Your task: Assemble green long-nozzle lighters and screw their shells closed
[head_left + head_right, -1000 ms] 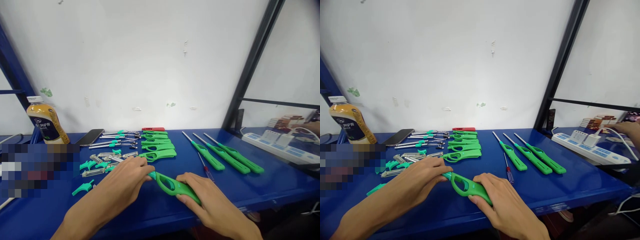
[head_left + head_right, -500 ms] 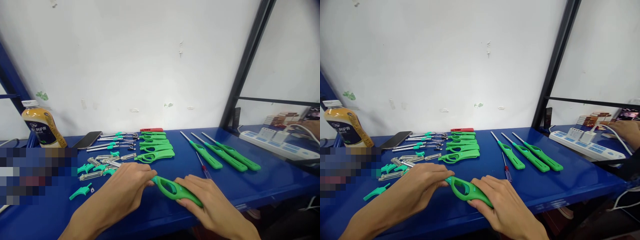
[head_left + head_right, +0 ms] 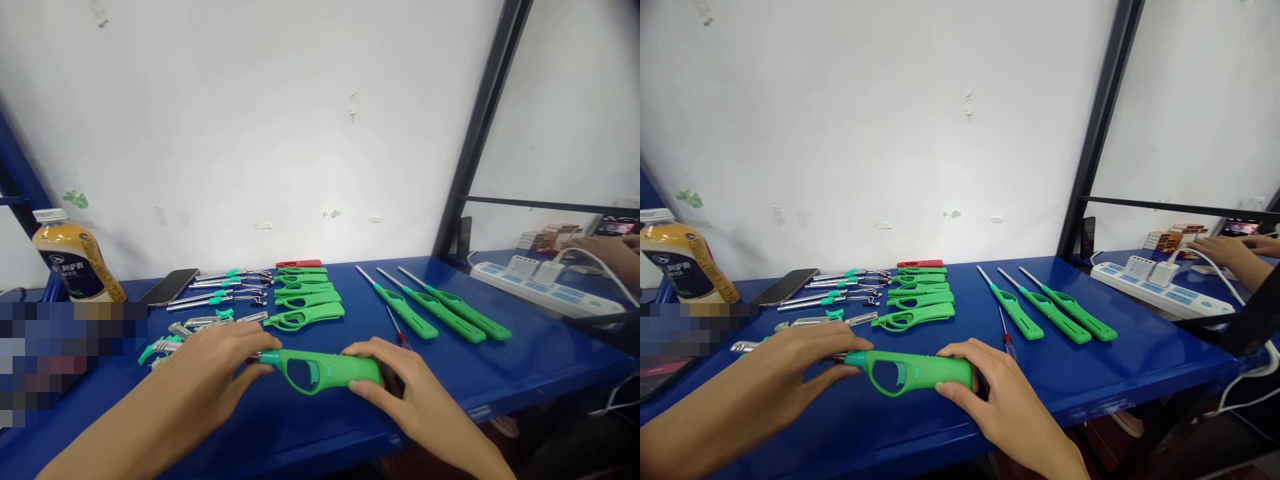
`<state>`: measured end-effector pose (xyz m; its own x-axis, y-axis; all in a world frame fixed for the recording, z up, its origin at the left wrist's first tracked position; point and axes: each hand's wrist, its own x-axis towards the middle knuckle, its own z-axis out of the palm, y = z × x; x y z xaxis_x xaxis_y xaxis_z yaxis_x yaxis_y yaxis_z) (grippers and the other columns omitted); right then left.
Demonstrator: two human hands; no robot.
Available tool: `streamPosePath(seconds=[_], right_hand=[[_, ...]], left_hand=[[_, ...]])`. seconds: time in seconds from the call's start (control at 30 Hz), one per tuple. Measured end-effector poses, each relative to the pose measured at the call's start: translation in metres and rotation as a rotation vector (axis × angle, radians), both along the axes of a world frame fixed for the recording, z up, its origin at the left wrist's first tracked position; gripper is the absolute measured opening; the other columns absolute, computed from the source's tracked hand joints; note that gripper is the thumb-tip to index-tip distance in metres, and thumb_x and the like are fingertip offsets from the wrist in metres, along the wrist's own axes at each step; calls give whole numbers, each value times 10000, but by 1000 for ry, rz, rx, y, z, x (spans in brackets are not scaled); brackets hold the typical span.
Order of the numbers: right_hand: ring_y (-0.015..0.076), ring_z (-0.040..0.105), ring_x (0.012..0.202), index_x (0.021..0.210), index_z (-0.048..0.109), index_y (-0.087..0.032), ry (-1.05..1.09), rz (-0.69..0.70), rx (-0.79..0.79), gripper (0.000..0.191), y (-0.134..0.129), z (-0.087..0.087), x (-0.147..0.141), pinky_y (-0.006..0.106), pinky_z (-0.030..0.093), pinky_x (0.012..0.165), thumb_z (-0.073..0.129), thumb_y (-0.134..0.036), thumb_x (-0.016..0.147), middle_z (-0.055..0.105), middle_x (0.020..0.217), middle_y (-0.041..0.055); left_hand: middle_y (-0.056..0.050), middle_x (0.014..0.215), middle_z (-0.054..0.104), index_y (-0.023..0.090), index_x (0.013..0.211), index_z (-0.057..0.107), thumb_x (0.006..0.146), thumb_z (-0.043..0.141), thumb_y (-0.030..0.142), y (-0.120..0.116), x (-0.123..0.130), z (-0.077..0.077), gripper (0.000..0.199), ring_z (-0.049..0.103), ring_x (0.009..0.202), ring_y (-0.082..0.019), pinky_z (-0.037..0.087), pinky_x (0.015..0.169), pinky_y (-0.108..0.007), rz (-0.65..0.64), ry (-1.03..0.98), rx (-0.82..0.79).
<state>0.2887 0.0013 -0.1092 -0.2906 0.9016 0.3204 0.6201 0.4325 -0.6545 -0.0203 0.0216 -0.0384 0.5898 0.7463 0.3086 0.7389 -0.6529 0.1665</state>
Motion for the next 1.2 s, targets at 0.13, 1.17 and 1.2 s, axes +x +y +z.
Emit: streamPosePath(seconds=[0.13,1.17,1.2], right_hand=[[235,690,1174,1269,701,-394,4,10,-24,246,0,2,-2,317,507,974,653,-471,1041,744,1263,-42],[317,723,1113,1054,793,-298,-62,-419,309,301,25,-35,25,490,557,964,507,-381,1008,804,1149,60],[313,723,1118,1066,790,-300,-64,-404,294,306,25,-35,26,487,558,968,496,-370,1014,801,1158,59]], left_hand=[[-32,1032,725,291,975,772,966,640,209,-3,3,-4,156,685,973,-253,491,814,-345,124,102,-184],[-77,724,701,207,905,771,862,512,370,51,-117,1,309,660,684,-271,420,627,-356,588,133,-223],[-80,713,695,208,890,766,857,518,368,51,-117,1,296,656,671,-271,415,617,-357,589,135,-237]])
